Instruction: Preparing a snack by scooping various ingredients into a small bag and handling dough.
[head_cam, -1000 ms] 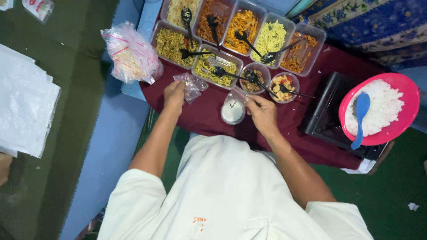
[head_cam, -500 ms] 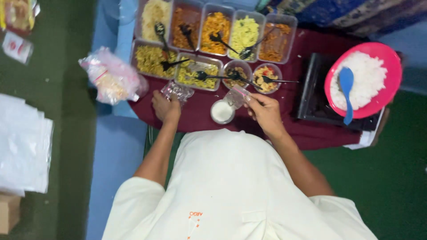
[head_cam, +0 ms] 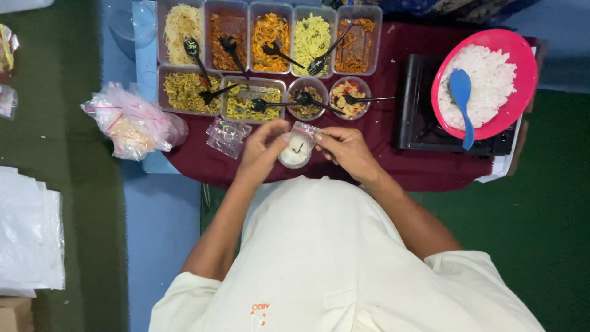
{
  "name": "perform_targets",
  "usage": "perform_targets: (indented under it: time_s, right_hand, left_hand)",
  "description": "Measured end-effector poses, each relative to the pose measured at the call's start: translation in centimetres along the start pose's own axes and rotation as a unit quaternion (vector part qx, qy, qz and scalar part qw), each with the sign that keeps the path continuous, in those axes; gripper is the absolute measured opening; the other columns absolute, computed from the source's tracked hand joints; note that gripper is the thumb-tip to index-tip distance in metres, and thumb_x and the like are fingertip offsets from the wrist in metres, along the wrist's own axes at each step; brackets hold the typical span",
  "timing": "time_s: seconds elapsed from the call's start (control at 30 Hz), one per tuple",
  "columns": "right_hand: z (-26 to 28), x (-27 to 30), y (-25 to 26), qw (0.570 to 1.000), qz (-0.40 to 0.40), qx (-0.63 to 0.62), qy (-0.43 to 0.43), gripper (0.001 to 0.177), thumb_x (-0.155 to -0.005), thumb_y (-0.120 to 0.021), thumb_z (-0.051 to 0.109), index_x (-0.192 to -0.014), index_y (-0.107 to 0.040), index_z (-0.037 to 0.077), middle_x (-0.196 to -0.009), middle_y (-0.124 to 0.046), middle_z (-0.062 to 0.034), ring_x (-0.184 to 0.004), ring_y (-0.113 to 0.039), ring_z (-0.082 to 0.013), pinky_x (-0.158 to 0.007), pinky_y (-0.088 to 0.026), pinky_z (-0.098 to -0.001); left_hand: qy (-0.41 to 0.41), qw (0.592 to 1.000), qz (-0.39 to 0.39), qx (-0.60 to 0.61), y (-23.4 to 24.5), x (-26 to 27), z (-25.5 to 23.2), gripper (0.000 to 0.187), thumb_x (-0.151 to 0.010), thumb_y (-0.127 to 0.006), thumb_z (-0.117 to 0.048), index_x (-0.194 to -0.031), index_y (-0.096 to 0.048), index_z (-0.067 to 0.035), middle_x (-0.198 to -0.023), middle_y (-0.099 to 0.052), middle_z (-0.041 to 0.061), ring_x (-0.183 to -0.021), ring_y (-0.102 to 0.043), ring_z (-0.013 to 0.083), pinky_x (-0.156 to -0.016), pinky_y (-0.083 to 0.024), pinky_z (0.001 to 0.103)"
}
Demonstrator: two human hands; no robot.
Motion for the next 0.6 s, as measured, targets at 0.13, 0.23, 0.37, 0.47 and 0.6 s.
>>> perform_targets:
  time_s: [0.13, 0.23, 0.37, 0.47, 0.6]
  right_hand:
    - [0.3, 0.2, 1.2, 1.000, -0.010, -0.002, 0.005, 0.017, -0.095, -0.071, 0.010, -0.107, -0.077, 0.001, -0.077, -0.067, -0.0106, -0.054, -0.057, -0.0073, -0.037, -0.042, -0.0170]
    - [-0.8, 0.0, 2.4, 1.000, -0.021, 0.003, 0.002, 0.015, -0.095, -0.071, 0.012, -0.106, -0.079, 0.004, -0.078, -0.068, -0.0095, -0.055, -0.057, -0.0067, -0.037, -0.043, -0.0166]
    - [0.4, 0.6, 2.3, 1.000, -0.016, 0.016, 0.013, 0.020, -0.098, -0.070, 0.020, -0.110, -0.078, 0.006, -0.078, -0.067, -0.0081, -0.058, -0.055, -0.0069, -0.041, -0.043, -0.0169]
    - [1.1, 0.9, 1.8, 1.000, 0.007, 0.024, 0.008, 0.027, -0.100, -0.069, 0.027, -0.117, -0.076, 0.007, -0.083, -0.068, -0.0083, -0.064, -0.054, -0.0090, -0.046, -0.046, -0.0187]
    - [-1.2, 0.8, 1.9, 0.999, 0.025, 0.030, -0.005, 0.029, -0.095, -0.076, 0.019, -0.121, -0.076, 0.007, -0.082, -0.070, -0.0048, -0.067, -0.054, -0.0072, -0.051, -0.047, -0.0188]
  left_hand:
    - [0.023, 1.000, 0.006, -0.019, -1.7, -0.8, 4.6, 0.022, -0.085, -0.080, -0.010, -0.107, -0.078, -0.012, -0.094, -0.074, 0.003, -0.091, -0.067, 0.0124, -0.085, -0.054, 0.029]
    - [0.051, 0.999, 0.013, -0.011, -3.0, -0.6, 6.0, 0.013, -0.088, -0.078, -0.011, -0.101, -0.079, -0.011, -0.089, -0.076, 0.003, -0.085, -0.066, 0.0088, -0.080, -0.055, 0.026]
    - [0.075, 0.996, 0.009, 0.049, -3.9, -0.5, 7.7, 0.012, -0.091, -0.077, -0.013, -0.102, -0.078, -0.009, -0.083, -0.074, 0.002, -0.077, -0.066, 0.0068, -0.069, -0.055, 0.020]
    - [0.089, 0.994, 0.005, 0.059, -4.5, 0.1, 6.8, 0.012, -0.092, -0.075, -0.013, -0.102, -0.077, -0.007, -0.082, -0.072, 0.003, -0.078, -0.065, 0.0069, -0.070, -0.054, 0.020]
    - [0.089, 0.995, 0.008, 0.041, -5.0, 0.4, 5.6, 0.011, -0.093, -0.075, -0.010, -0.102, -0.077, -0.007, -0.084, -0.071, 0.003, -0.080, -0.064, 0.0087, -0.074, -0.055, 0.024]
Point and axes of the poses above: each hand's wrist, its own x-axis away from the middle knuckle, its own y-axis out of the back of the hand, z = x × y, the point moved 8 cm from there along -x, towards the middle knuckle
